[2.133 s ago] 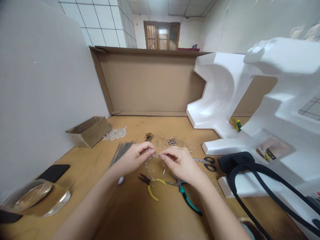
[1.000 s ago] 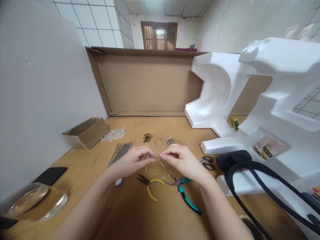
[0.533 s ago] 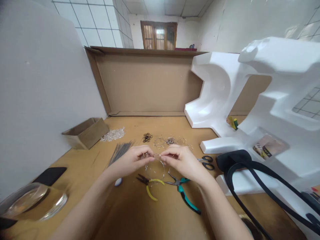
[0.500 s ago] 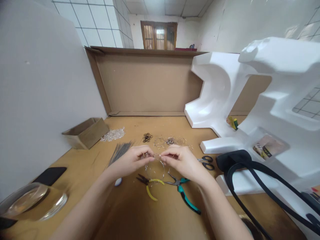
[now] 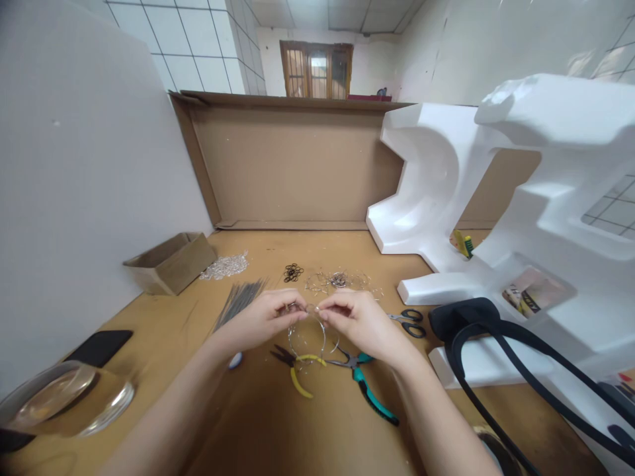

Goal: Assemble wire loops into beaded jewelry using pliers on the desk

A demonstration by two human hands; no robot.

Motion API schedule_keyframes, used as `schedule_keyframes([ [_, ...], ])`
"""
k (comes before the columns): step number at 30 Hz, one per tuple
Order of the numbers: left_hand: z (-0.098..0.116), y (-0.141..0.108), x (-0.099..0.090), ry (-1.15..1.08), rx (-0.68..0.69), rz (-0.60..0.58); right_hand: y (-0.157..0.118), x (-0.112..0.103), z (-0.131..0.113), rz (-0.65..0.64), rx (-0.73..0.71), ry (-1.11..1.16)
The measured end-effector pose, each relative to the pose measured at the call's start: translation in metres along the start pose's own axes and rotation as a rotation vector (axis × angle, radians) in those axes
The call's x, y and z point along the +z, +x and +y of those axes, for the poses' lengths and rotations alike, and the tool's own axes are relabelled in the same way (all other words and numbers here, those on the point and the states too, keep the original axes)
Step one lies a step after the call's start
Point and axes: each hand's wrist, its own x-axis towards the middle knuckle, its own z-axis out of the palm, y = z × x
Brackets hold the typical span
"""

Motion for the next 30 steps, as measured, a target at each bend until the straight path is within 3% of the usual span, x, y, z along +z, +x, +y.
schedule_keyframes([
  [13,0.002,-0.001,0.000,-0.038,-0.047,-0.006,0.001,0.002,-0.002,0.117,-0.009,-0.095],
  [30,0.004,-0.002,0.003,-0.021,-0.016,-0.012,0.001,0.011,0.003,0.112,-0.004,-0.092],
])
